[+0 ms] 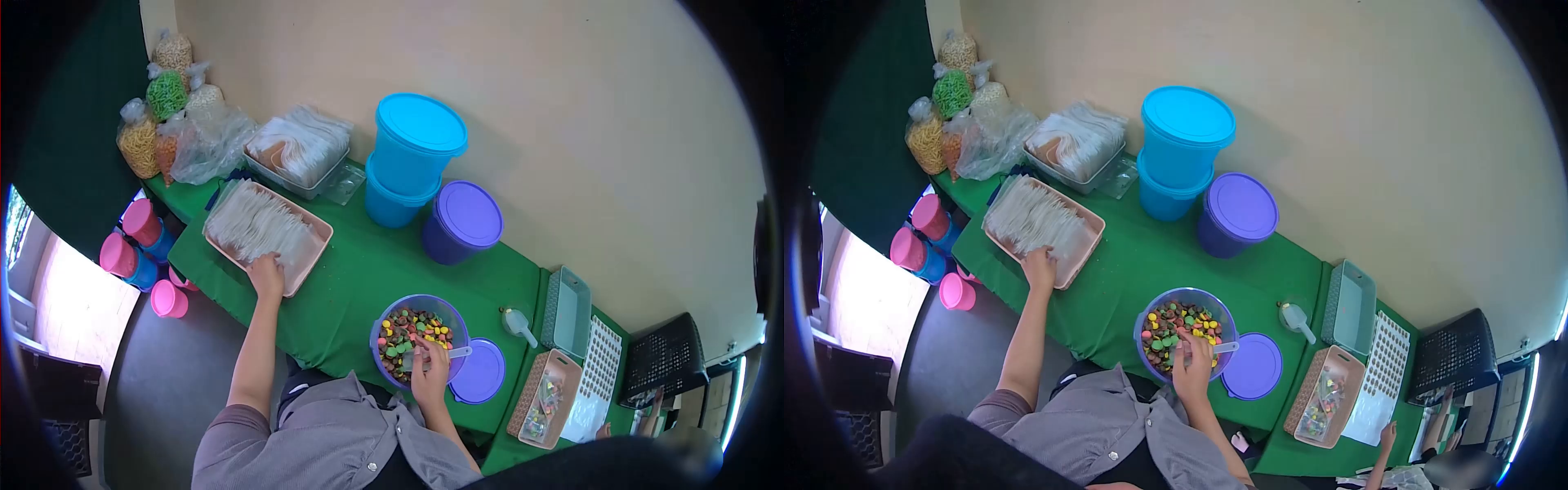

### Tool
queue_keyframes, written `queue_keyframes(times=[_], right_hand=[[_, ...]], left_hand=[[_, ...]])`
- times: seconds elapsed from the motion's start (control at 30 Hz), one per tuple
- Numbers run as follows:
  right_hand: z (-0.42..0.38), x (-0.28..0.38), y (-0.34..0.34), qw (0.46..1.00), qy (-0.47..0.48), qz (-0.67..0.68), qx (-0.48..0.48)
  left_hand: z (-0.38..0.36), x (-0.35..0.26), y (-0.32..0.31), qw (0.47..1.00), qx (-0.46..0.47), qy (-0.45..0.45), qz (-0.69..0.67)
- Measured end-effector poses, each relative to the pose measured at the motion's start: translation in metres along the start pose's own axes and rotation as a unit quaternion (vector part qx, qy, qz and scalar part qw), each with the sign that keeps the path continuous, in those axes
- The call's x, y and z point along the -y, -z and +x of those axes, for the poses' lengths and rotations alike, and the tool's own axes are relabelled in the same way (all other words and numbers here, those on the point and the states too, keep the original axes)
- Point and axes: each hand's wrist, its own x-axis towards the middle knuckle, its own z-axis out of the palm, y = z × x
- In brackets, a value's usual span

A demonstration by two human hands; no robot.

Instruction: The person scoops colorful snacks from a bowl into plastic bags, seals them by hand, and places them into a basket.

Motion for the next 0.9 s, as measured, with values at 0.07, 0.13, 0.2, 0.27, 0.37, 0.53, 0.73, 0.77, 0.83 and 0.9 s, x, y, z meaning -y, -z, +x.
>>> queue_keyframes(times=[0.07,0.13,0.2,0.27,0.37,0.53,0.73,0.77,0.83,0.9], right_hand=[[-0.001,0.001,0.000,0.999,-0.036,0.015,-0.005],[-0.002,-0.003,0.002,1.000,-0.020,-0.001,-0.018],[-0.001,-0.002,0.002,0.999,-0.011,-0.013,-0.028],[-0.003,0.004,0.003,0.996,-0.057,0.019,-0.069],[-0.006,0.000,0.001,0.990,-0.078,0.030,-0.111],[-0.003,-0.007,0.002,0.983,-0.081,0.084,-0.138],[0.023,0.013,0.010,0.863,-0.187,0.469,0.007],[0.029,0.018,0.012,0.864,-0.188,0.467,0.006],[0.035,0.022,0.018,0.857,-0.112,0.504,0.011],[0.036,0.020,0.027,0.877,-0.167,0.449,0.016]], left_hand=[[0.003,0.000,-0.001,0.999,-0.042,-0.018,0.017],[0.004,-0.007,0.010,0.996,-0.083,-0.015,-0.026],[0.006,-0.010,0.024,0.986,-0.140,-0.035,-0.077],[0.011,-0.015,0.036,0.986,-0.121,-0.015,-0.117],[0.010,-0.026,0.067,0.966,-0.118,-0.017,-0.230],[-0.017,-0.076,0.091,0.842,0.015,-0.032,-0.538],[-0.094,-0.164,0.103,0.722,0.157,0.010,-0.674],[-0.106,-0.171,0.100,0.705,0.202,-0.023,-0.680],[-0.121,-0.178,0.097,0.682,0.249,-0.056,-0.685],[-0.125,-0.183,0.096,0.657,0.320,-0.048,-0.681]])
